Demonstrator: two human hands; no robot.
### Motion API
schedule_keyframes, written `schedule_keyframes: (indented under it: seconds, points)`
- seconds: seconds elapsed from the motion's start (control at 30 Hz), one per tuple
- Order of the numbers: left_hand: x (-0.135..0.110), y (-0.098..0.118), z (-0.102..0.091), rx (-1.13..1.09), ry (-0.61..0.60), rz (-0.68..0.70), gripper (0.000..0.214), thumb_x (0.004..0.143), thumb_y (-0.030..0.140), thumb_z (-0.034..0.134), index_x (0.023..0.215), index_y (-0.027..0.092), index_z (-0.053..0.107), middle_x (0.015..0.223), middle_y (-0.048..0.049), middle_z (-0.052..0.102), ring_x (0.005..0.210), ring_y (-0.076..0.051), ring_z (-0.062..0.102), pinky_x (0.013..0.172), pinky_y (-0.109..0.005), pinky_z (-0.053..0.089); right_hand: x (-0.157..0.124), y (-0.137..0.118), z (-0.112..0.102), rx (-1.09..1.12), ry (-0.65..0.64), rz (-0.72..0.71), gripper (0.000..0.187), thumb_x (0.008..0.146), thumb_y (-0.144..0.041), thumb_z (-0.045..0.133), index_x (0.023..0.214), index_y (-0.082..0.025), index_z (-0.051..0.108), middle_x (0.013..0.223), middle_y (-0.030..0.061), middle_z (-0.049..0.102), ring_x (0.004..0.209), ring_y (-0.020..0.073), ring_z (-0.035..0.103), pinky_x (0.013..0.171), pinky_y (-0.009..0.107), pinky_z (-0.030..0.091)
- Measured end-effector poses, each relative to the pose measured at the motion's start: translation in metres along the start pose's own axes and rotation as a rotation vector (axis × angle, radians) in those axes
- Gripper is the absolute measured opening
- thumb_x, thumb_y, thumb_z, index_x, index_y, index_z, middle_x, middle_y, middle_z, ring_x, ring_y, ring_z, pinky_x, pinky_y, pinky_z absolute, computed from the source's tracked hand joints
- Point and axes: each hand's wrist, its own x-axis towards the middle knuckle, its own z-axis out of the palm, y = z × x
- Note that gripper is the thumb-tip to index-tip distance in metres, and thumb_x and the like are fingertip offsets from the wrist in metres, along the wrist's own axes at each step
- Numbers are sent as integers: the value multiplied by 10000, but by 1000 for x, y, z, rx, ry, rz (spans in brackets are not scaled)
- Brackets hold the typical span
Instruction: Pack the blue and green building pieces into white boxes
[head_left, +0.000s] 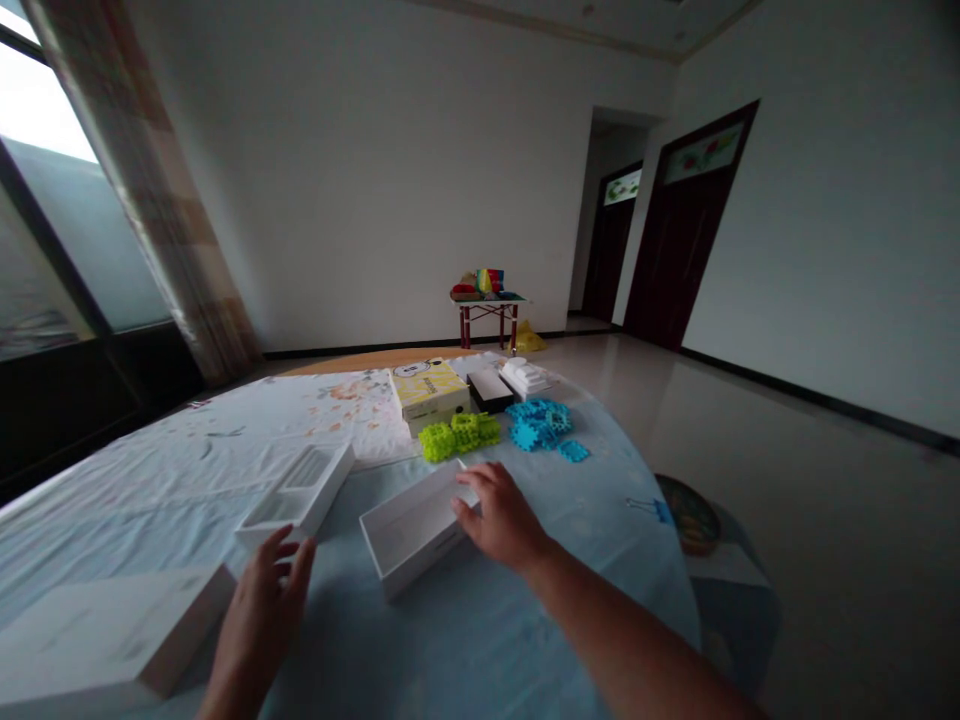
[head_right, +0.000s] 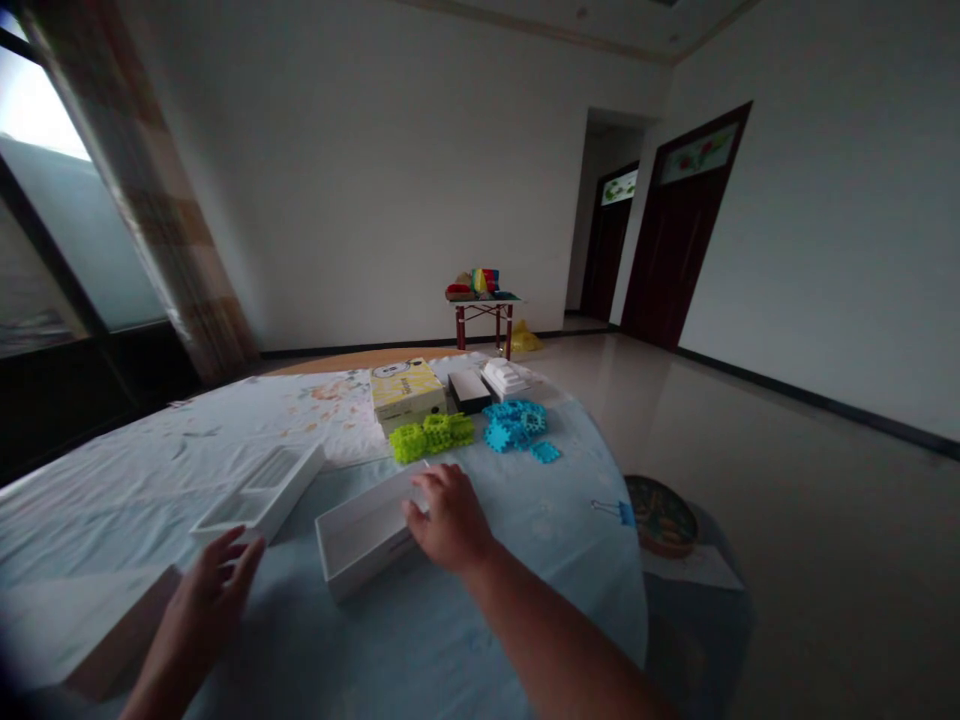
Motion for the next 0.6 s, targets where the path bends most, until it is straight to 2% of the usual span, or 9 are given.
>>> schedule_keyframes:
  seconds: [0.07, 0.13, 0.23, 0.3, 0.5, 0.6]
  points:
    - [-5, 7, 8, -57, -55, 35, 662, 680, 646, 425, 1148, 179, 467, 997, -116, 602, 875, -246, 602, 663, -326, 508, -1, 19, 4, -67, 108, 47, 351, 816, -311, 507, 1112, -126, 546, 1123, 153, 542, 1100, 240, 459, 949, 397, 370]
    - [-8, 11, 17, -119, -134, 17, 655, 684, 651, 423, 1146, 190, 472, 1091, -120, 575, 963, -251, 578, 703, -323, 517, -5, 34, 9, -89, 129, 108, 400, 814, -340, 516, 1141, -110, 520, 1175, 180, 511, 1132, 257, 439, 955, 421, 366]
    - [-12, 13, 28, -188, -261, -43, 665, 685, 658, 421, 1183, 218, 457, 1210, -103, 533, 1006, -247, 573, 782, -328, 516, -11, 43, 14, -15, -4, 173, 400, 823, -369, 509, 1129, -111, 526, 1093, 159, 578, 1044, 232, 522, 899, 365, 420]
    - [-13, 9, 31, -195, -302, -65, 680, 667, 666, 443, 1196, 240, 458, 1223, -85, 535, 1045, -257, 557, 822, -335, 509, -12, 41, 13, 54, -93, 185, 387, 823, -368, 510, 1120, -119, 531, 1013, 126, 624, 946, 204, 574, 839, 309, 449]
    - [-7, -25, 37, -263, -305, -48, 665, 658, 649, 482, 1207, 275, 464, 1256, -44, 527, 1143, -262, 494, 916, -365, 469, -13, 36, 5, 163, -148, 203, 268, 827, -340, 504, 1025, -173, 574, 902, 54, 662, 805, 149, 608, 724, 228, 459]
    - [-4, -40, 42, -196, -226, 35, 611, 689, 618, 474, 1204, 291, 484, 1209, -31, 568, 1118, -261, 517, 889, -373, 489, -14, 39, 5, 243, -161, 216, 265, 829, -344, 498, 1015, -173, 579, 889, 45, 671, 780, 136, 621, 705, 212, 462]
